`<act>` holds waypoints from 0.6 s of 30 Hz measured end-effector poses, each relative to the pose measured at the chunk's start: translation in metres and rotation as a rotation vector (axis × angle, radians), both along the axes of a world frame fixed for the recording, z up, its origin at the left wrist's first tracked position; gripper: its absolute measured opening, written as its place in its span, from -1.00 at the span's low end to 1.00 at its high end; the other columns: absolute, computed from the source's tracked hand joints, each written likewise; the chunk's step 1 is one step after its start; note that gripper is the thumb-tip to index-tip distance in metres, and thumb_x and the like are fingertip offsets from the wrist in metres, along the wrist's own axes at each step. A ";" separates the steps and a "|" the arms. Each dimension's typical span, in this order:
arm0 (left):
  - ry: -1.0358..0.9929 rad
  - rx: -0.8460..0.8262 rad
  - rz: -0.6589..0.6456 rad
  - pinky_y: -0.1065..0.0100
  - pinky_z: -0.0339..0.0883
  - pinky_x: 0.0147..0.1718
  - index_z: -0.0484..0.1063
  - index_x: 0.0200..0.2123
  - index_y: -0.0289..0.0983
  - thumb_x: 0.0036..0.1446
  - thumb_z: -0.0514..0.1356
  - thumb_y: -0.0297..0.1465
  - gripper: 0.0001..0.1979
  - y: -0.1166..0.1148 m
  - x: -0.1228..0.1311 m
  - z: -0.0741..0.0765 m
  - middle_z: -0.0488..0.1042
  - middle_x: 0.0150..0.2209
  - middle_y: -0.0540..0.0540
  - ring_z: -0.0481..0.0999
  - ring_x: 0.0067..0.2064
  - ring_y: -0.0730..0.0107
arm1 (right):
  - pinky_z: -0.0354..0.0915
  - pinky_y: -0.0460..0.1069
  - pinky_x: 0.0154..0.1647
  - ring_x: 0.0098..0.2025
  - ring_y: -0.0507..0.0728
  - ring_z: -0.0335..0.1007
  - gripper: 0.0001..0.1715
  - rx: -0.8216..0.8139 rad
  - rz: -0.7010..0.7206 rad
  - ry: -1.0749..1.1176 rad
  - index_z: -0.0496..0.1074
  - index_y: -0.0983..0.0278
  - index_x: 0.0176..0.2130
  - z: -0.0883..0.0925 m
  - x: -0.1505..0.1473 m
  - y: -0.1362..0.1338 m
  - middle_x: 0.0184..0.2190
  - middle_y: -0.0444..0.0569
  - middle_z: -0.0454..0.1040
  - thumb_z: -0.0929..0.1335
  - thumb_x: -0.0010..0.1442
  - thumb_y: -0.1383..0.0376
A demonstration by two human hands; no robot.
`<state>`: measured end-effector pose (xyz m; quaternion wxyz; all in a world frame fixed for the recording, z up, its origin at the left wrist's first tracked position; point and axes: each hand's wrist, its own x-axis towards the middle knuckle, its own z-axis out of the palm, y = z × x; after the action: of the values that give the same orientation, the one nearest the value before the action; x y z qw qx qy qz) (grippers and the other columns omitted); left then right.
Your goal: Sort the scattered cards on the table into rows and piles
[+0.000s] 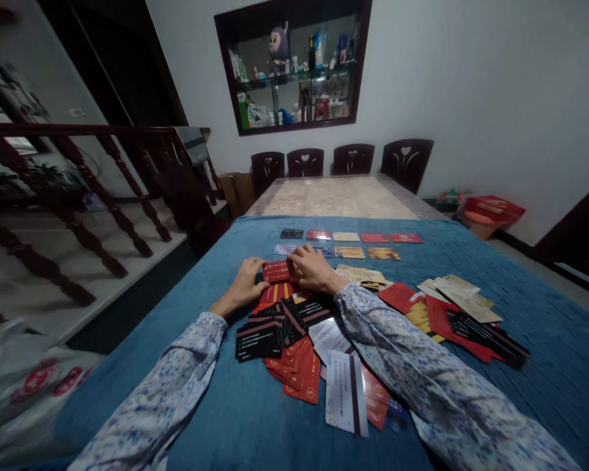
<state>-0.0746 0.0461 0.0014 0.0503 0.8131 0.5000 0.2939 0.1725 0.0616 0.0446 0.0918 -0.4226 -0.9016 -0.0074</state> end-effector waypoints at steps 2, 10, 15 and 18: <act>0.024 -0.017 -0.004 -0.01 0.37 0.17 0.47 0.03 -0.27 0.06 0.33 -0.44 -0.59 0.002 0.000 0.002 0.47 0.01 -0.20 0.45 0.09 0.03 | 0.24 0.19 0.07 0.21 0.37 0.16 -0.37 -0.014 -0.004 0.006 0.43 0.28 0.23 0.000 0.000 0.002 0.24 0.21 0.38 0.42 0.22 0.14; 0.128 -0.078 -0.013 0.00 0.40 0.10 0.51 -0.02 -0.25 0.02 0.35 -0.39 -0.60 0.016 -0.001 0.014 0.48 -0.05 -0.19 0.45 0.02 0.01 | 0.29 0.17 0.02 0.18 0.38 0.20 -0.46 -0.012 -0.028 -0.009 0.49 0.30 0.13 0.004 -0.003 0.008 0.16 0.22 0.42 0.41 0.22 0.14; 0.166 -0.094 -0.028 0.01 0.40 0.08 0.53 -0.08 -0.23 0.00 0.36 -0.38 -0.65 0.027 0.004 0.025 0.48 -0.08 -0.18 0.45 0.00 0.00 | 0.31 0.18 0.03 0.16 0.38 0.24 -0.51 0.002 -0.031 -0.030 0.52 0.31 0.10 0.013 0.000 0.015 0.12 0.23 0.44 0.42 0.24 0.13; 0.175 -0.090 -0.032 0.03 0.40 0.06 0.54 -0.09 -0.21 -0.01 0.37 -0.39 -0.65 0.035 0.010 0.030 0.47 -0.10 -0.16 0.46 -0.03 0.03 | 0.31 0.16 0.01 0.14 0.38 0.25 -0.47 -0.011 -0.022 -0.064 0.54 0.28 0.08 0.018 0.006 0.024 0.09 0.22 0.46 0.48 0.19 0.07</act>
<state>-0.0647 0.0806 0.0316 0.0475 0.8404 0.5022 0.1981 0.1789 0.0856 0.0621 0.0608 -0.4326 -0.8994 -0.0170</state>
